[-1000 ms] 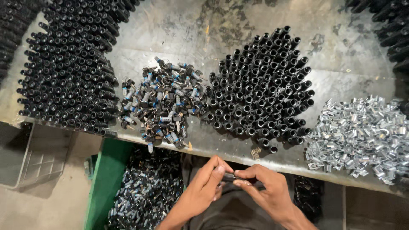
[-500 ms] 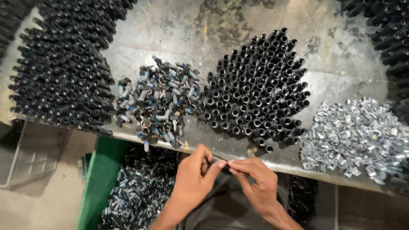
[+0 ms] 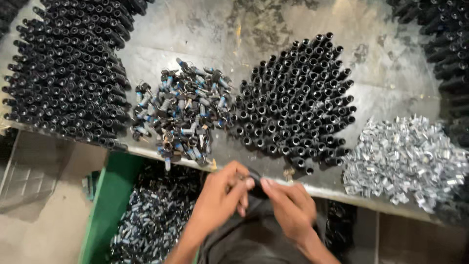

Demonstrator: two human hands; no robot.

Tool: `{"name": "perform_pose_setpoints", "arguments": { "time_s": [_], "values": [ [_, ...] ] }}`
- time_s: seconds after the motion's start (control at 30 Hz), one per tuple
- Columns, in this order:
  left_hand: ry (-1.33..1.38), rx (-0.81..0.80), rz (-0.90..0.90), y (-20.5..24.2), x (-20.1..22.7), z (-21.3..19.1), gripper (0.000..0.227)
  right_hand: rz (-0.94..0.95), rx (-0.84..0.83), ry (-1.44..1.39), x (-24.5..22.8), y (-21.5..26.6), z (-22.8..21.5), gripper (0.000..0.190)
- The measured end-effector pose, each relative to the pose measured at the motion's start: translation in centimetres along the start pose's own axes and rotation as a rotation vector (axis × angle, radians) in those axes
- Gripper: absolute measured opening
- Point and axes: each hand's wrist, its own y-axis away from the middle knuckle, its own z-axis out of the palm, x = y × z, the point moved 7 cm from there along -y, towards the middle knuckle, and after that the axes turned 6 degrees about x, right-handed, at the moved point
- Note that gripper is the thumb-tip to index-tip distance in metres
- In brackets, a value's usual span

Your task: The person assembles small metal hardware components by hand at a workbench. They pick up cylindrical black parts and small silver clips, fit them together, and place the assembled units into a green bin. The person also organizes piles of parts on the table during the process.

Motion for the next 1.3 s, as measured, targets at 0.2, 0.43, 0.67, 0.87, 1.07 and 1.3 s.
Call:
{"name": "perform_pose_setpoints", "arguments": {
  "time_s": [0.2, 0.43, 0.67, 0.87, 1.07, 1.3],
  "values": [
    [-0.098, 0.013, -0.079, -0.4, 2.3, -0.2, 0.013, 0.071, -0.117, -0.079, 0.2, -2.1, 1.1, 0.038],
    [-0.270, 0.143, 0.052, -2.8, 0.0, -1.1, 0.022, 0.042, -0.208, -0.006, 2.7, -0.8, 4.5, 0.037],
    [-0.368, 0.303, 0.680, 4.1, 6.1, 1.3, 0.041, 0.674, -0.298, -0.881, 5.2, 1.4, 3.8, 0.013],
    [-0.564, 0.310, 0.858, 5.5, 8.6, 2.1, 0.042, 1.031, -0.382, -1.564, 3.5, 3.2, 6.6, 0.019],
    [-0.563, 0.230, 0.820, 4.9, 8.2, 1.3, 0.041, 1.132, -0.365, -1.496, 4.3, 5.6, 6.2, 0.020],
    [-1.255, 0.686, 0.508, -1.5, 7.3, -9.5, 0.029, 0.756, -0.635, -0.646, 9.9, 4.2, -11.9, 0.018]
  ]
}}
